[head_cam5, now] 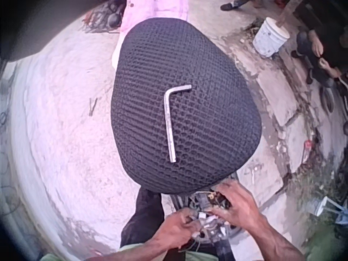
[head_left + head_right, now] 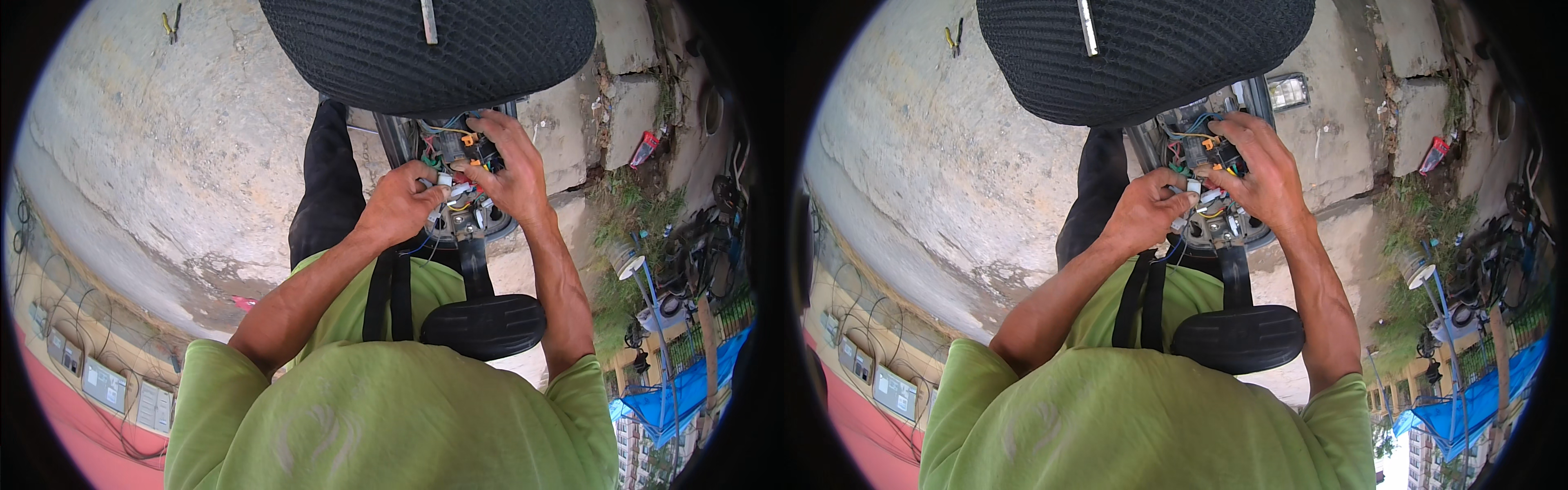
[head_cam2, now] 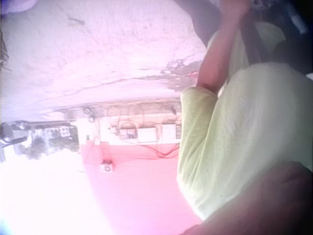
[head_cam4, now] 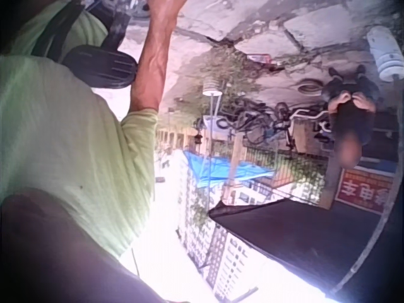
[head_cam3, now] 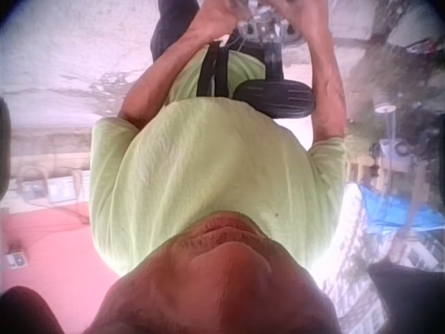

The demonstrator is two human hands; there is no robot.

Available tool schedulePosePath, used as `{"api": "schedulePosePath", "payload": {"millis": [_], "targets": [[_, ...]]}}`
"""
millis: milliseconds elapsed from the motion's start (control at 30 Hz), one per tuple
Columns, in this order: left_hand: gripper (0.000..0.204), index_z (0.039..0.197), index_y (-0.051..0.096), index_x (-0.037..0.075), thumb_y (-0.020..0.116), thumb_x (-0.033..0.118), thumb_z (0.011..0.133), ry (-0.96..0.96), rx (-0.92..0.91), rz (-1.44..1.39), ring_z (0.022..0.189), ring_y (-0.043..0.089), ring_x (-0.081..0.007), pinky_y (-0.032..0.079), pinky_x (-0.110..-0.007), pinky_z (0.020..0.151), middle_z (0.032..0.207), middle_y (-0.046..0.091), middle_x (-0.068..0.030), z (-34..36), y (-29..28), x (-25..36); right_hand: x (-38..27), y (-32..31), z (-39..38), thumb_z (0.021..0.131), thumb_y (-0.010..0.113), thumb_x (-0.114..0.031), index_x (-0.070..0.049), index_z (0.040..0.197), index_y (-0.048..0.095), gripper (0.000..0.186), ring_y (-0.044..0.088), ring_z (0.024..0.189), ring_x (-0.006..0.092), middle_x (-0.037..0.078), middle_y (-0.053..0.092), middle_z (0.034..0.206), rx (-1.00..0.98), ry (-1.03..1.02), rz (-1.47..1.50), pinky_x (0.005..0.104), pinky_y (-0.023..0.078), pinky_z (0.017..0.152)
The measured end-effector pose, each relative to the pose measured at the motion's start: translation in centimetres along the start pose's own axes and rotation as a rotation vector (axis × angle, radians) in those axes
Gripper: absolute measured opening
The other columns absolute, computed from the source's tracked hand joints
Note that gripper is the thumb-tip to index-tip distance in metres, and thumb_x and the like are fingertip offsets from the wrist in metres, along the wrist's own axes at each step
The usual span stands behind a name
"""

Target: The person repairs the electrical system of a scooter. They open the seat compartment, connect wires to a controller, and close the compartment.

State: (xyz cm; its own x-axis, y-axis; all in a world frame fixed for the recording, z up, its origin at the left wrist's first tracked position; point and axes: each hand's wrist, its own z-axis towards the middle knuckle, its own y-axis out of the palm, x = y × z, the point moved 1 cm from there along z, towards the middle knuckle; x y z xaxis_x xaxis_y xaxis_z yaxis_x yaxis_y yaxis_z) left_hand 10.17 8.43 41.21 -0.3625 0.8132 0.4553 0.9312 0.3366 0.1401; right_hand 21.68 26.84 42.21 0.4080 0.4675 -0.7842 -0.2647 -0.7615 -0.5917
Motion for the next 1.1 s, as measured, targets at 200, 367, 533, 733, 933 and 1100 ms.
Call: {"api": "schedulePosePath", "payload": {"millis": [200,367,533,733,933,1100], "targets": [[0.030,0.115,0.063,-0.006,0.072,0.019,0.099,-0.061,-0.014,-0.027,0.056,0.059,-0.0090,0.044,-0.028,0.047,0.080,0.072,-0.0105,-0.5,-0.2,1.4,-0.1,0.0,0.0,0.070,0.091,-0.010,-0.007,0.127,0.067,0.063,0.065,0.119,0.0372,0.017,0.065,0.131,0.012,0.004,0.014,0.0438,0.056,0.098],[0.027,0.113,0.065,-0.005,0.071,0.018,0.100,-0.087,-0.004,-0.122,0.053,0.057,-0.0096,0.044,-0.026,0.045,0.078,0.069,-0.0090,-0.8,-0.1,2.1,-0.2,0.0,0.0,0.071,0.092,-0.013,-0.008,0.127,0.067,0.062,0.065,0.120,0.0366,0.016,0.065,0.131,0.016,0.008,0.006,0.0439,0.056,0.098],[0.024,0.110,0.066,-0.005,0.070,0.017,0.100,-0.125,-0.036,-0.199,0.055,0.059,-0.0096,0.044,-0.026,0.046,0.082,0.070,-0.0083,-0.6,-0.4,2.0,-0.2,-0.1,-0.1,0.071,0.092,-0.013,-0.009,0.129,0.066,0.064,0.065,0.120,0.0369,0.016,0.065,0.130,0.009,0.016,0.003,0.0442,0.056,0.098],[0.031,0.106,0.067,-0.007,0.074,0.023,0.099,-0.037,0.041,-0.134,0.055,0.062,-0.0104,0.048,-0.028,0.049,0.078,0.070,-0.0082,-1.1,0.6,2.2,0.1,0.2,-0.2,0.071,0.092,-0.014,-0.009,0.129,0.066,0.064,0.065,0.121,0.0373,0.016,0.065,0.131,0.005,0.023,-0.004,0.0451,0.057,0.098],[0.042,0.102,0.067,-0.008,0.081,0.030,0.091,-0.030,0.127,0.229,0.061,0.067,-0.0144,0.053,-0.031,0.058,0.072,0.069,-0.0097,0.1,1.8,1.3,0.0,0.2,0.0,0.070,0.092,-0.014,-0.008,0.127,0.066,0.063,0.065,0.120,0.0377,0.016,0.065,0.130,0.014,0.016,-0.004,0.0453,0.056,0.097],[0.034,0.102,0.064,-0.005,0.078,0.022,0.088,0.080,0.209,0.297,0.066,0.069,-0.0290,0.054,-0.041,0.063,0.070,0.067,-0.0184,-0.2,2.0,0.7,0.2,0.1,0.1,0.068,0.093,-0.015,-0.008,0.126,0.067,0.065,0.065,0.119,0.0377,0.016,0.065,0.129,0.010,0.008,0.007,0.0447,0.056,0.097]]}}
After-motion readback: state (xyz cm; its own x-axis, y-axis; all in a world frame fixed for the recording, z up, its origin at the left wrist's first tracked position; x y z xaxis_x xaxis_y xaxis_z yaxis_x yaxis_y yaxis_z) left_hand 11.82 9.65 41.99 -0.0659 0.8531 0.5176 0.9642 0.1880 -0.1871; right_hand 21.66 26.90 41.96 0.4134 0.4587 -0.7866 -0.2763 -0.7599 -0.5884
